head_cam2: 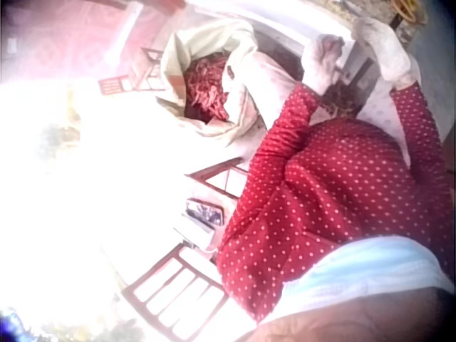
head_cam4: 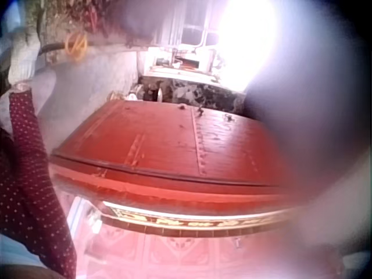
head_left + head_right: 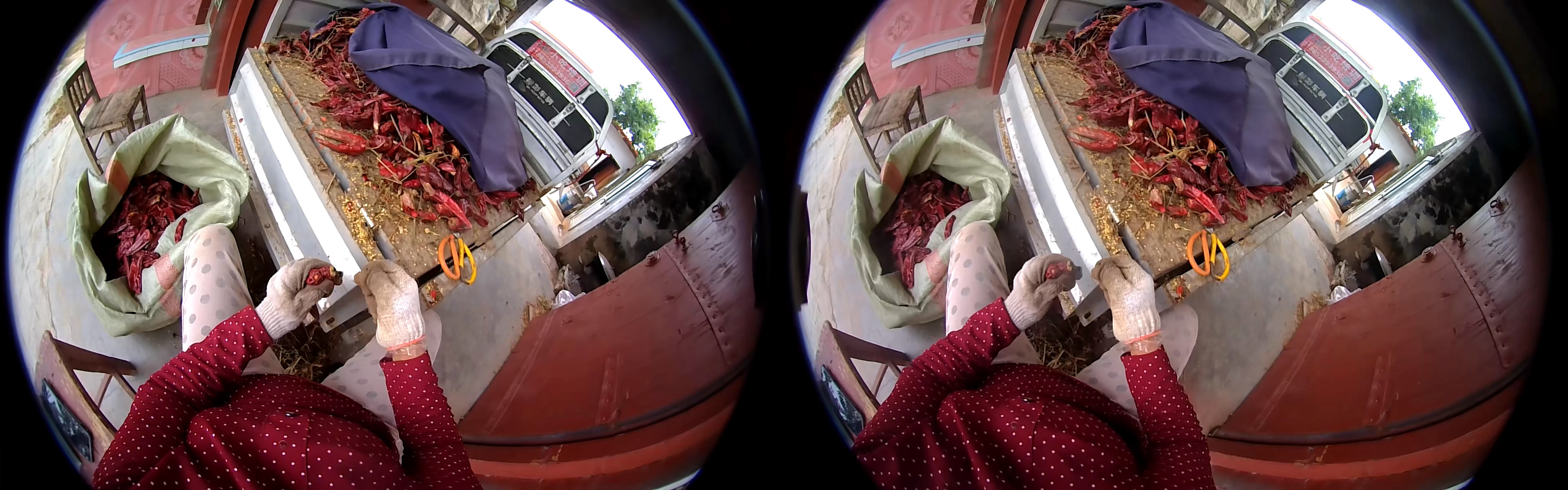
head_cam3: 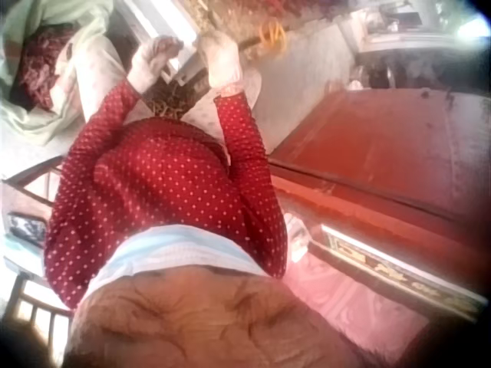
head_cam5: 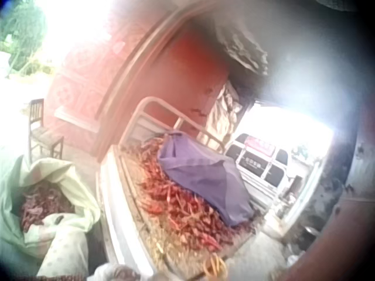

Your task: The person sits and repeatedly picks dried red chilies from a pile, uses orange-handled scissors to cut off the stems, and drops the trimmed chilies into a green sack. The stems and debris are discarded onto the work surface.

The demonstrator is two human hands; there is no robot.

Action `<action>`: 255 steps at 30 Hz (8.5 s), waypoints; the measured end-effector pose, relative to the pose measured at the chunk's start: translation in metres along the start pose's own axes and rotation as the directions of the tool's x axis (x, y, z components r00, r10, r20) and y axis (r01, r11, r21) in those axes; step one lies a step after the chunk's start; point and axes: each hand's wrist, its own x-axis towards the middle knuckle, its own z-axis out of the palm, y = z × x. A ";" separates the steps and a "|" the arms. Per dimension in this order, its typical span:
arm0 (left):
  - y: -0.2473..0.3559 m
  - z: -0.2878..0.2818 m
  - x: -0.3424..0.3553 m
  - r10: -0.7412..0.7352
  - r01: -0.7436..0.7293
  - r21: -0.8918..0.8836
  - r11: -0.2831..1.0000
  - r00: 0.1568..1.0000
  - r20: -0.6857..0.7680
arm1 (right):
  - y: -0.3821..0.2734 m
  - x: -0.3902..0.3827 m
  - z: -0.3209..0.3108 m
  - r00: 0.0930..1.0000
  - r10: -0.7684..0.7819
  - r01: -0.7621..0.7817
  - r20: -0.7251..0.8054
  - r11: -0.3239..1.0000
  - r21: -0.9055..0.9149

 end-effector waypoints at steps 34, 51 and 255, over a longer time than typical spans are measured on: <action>0.012 0.018 0.005 -0.269 0.469 -0.724 0.506 0.883 0.384 | -0.130 0.088 -0.142 0.965 0.010 -0.197 -0.263 -0.633 -0.748; 0.011 0.016 0.003 -0.278 0.510 -0.784 0.354 0.858 0.432 | -0.114 0.023 -0.198 0.960 -0.205 -0.179 -0.189 0.067 -0.982; 0.023 0.007 -0.003 -0.091 0.346 -0.787 0.512 0.932 0.350 | -0.076 -0.036 -0.016 0.940 0.093 0.339 0.329 -0.123 -0.933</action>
